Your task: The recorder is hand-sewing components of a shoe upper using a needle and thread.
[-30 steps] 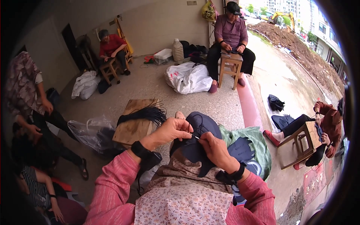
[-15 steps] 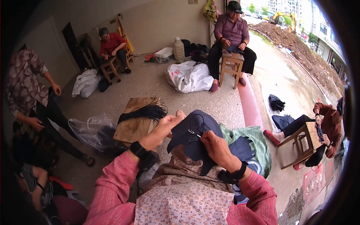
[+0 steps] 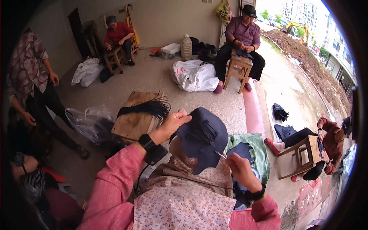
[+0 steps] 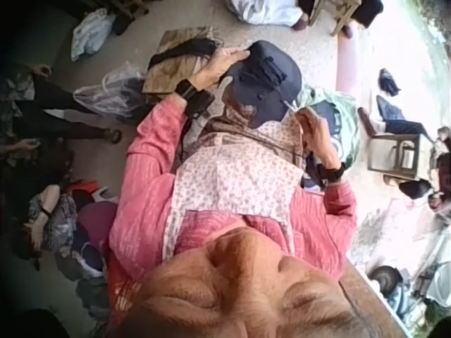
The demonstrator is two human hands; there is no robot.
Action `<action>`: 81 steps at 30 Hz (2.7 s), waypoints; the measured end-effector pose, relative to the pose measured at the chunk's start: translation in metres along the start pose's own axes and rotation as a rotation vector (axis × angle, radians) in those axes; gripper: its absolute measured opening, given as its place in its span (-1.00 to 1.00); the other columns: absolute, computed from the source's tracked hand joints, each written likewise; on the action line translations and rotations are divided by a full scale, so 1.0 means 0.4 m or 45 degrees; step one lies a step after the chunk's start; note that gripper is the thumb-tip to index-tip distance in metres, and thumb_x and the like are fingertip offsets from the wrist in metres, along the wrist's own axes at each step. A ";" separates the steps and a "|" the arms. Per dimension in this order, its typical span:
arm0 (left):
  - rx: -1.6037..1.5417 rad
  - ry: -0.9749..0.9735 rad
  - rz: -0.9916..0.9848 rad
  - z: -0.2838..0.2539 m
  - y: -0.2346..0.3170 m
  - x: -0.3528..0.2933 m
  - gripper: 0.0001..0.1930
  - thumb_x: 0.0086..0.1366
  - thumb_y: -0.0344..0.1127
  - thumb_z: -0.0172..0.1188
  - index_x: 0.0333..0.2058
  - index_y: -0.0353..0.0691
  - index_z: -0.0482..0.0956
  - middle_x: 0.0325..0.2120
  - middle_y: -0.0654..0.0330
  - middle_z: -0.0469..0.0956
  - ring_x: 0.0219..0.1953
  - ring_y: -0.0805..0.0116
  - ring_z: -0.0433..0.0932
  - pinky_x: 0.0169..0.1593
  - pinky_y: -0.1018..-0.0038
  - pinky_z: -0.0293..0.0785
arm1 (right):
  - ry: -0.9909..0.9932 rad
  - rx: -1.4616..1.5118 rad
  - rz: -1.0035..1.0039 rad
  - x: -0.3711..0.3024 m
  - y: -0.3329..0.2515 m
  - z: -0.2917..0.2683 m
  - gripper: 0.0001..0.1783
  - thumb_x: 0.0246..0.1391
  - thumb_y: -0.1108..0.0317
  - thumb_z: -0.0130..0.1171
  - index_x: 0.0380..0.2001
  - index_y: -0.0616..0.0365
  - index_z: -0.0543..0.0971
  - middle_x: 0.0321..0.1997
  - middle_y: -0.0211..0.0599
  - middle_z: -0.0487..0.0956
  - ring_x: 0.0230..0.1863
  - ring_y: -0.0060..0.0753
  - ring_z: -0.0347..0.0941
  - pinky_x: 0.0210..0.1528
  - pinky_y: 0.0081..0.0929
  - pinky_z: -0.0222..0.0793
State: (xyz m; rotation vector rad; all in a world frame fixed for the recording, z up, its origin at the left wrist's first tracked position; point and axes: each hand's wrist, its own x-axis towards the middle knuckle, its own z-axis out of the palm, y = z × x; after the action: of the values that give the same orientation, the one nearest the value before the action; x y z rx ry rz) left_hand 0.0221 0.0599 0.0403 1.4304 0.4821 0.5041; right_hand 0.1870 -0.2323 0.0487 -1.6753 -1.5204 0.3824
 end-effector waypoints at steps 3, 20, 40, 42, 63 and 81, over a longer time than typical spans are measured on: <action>0.167 -0.079 0.009 -0.002 0.023 0.017 -0.79 0.30 -0.22 0.24 -0.31 -0.27 0.62 -0.43 0.37 0.59 -0.46 0.67 0.50 -0.35 0.70 0.43 | -0.063 0.584 0.506 -0.028 0.014 -0.079 -0.94 0.24 0.46 0.09 -0.33 0.19 0.46 -0.49 -0.64 0.37 -0.44 -0.76 0.26 -0.42 -0.72 0.20; 1.246 -0.317 0.712 0.074 0.260 0.111 -0.77 0.10 -0.19 0.36 -0.33 -0.18 0.66 -0.47 0.27 0.59 -0.34 0.41 0.51 -0.21 0.47 0.42 | -0.246 0.749 0.386 0.320 0.058 -0.050 -0.79 0.09 0.21 0.32 -0.41 0.11 0.59 -0.54 -0.70 0.47 -0.56 -0.86 0.28 -0.56 -0.76 0.08; 1.252 0.009 0.561 0.099 0.128 -0.150 -0.79 0.12 -0.25 0.34 -0.31 -0.15 0.55 -0.47 0.30 0.55 -0.32 0.36 0.53 -0.08 0.41 0.29 | 0.017 1.519 0.685 0.168 0.093 -0.003 -0.75 0.20 0.20 0.21 -0.43 0.02 0.38 -0.69 -0.72 0.23 -0.78 -0.85 -0.03 -0.75 -0.70 -0.24; 1.086 -0.066 0.584 0.103 0.133 -0.143 -0.80 0.13 -0.25 0.35 -0.43 -0.21 0.54 -0.64 0.29 0.50 -0.53 0.46 0.49 -0.27 0.47 0.34 | 0.029 1.491 0.680 0.176 0.096 0.010 -0.78 0.18 0.22 0.22 -0.42 0.03 0.42 -0.68 -0.72 0.28 -0.79 -0.85 -0.01 -0.75 -0.71 -0.23; 0.419 0.373 0.301 -0.050 0.013 -0.140 -0.51 0.30 0.05 0.19 0.02 -0.17 0.38 -0.16 0.32 0.41 -0.13 0.57 0.38 -0.11 0.60 0.36 | 0.375 1.041 0.706 0.165 0.126 0.013 -0.81 0.12 0.35 0.27 -0.23 0.20 0.59 -0.52 -0.62 0.50 -0.63 -0.83 0.21 -0.62 -0.74 0.02; 0.962 -0.117 0.711 0.107 0.103 -0.126 -0.77 0.06 -0.43 0.36 -0.28 -0.22 0.57 -0.34 0.25 0.43 -0.15 0.30 0.36 0.04 0.42 0.30 | 0.098 0.861 0.381 0.225 0.012 0.048 -0.88 0.09 0.40 0.30 -0.31 0.20 0.62 -0.47 -0.54 0.56 -0.42 -0.75 0.40 -0.36 -0.76 0.27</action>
State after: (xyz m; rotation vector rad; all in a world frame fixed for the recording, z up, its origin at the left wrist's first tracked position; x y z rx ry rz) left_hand 0.0054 -0.0012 0.0854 2.3310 0.1862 0.7365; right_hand 0.1970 -0.1413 0.0598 -1.3390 -0.9259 0.8712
